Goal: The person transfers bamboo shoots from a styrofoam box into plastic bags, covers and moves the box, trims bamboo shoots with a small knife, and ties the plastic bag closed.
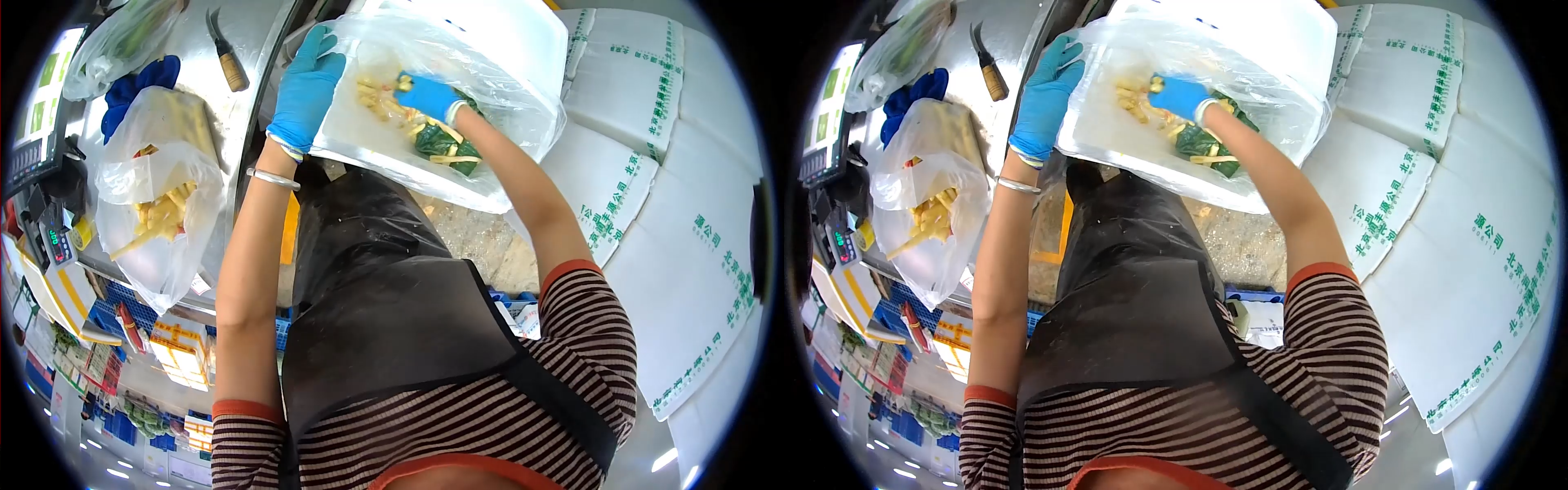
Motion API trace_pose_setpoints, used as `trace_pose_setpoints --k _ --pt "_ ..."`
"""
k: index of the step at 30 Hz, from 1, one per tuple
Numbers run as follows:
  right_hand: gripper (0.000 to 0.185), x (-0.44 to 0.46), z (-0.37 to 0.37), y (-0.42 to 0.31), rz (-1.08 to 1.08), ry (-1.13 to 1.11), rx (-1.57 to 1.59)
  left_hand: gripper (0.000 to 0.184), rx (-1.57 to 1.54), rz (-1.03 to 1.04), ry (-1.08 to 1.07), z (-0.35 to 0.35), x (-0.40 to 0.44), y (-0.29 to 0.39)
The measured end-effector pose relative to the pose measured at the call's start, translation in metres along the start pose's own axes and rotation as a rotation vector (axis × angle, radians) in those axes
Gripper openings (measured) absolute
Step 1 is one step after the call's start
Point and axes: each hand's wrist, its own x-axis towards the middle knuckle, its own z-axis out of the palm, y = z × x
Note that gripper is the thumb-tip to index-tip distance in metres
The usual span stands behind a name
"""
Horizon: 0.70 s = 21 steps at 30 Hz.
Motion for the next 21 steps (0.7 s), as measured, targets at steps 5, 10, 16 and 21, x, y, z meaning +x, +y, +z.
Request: trace_pose_setpoints --k 5,10,16,21 --pt "0.043 0.05 0.053 -0.012 -0.082 0.131 -0.138 0.051 0.023 0.005 0.036 0.003 -0.005 0.001" --pt "0.046 0.047 0.035 -0.016 0.016 0.0 -0.232 0.051 -0.053 -0.034 0.031 0.002 -0.012 0.007" --pt "0.044 -0.009 0.022 -0.01 0.029 0.022 -0.138 0.051 -0.093 -0.051 0.076 0.004 -0.017 0.004" --pt "0.037 0.006 0.094 -0.017 0.169 0.155 -0.148 0.05 -0.027 -0.065 0.077 0.006 -0.021 0.002"
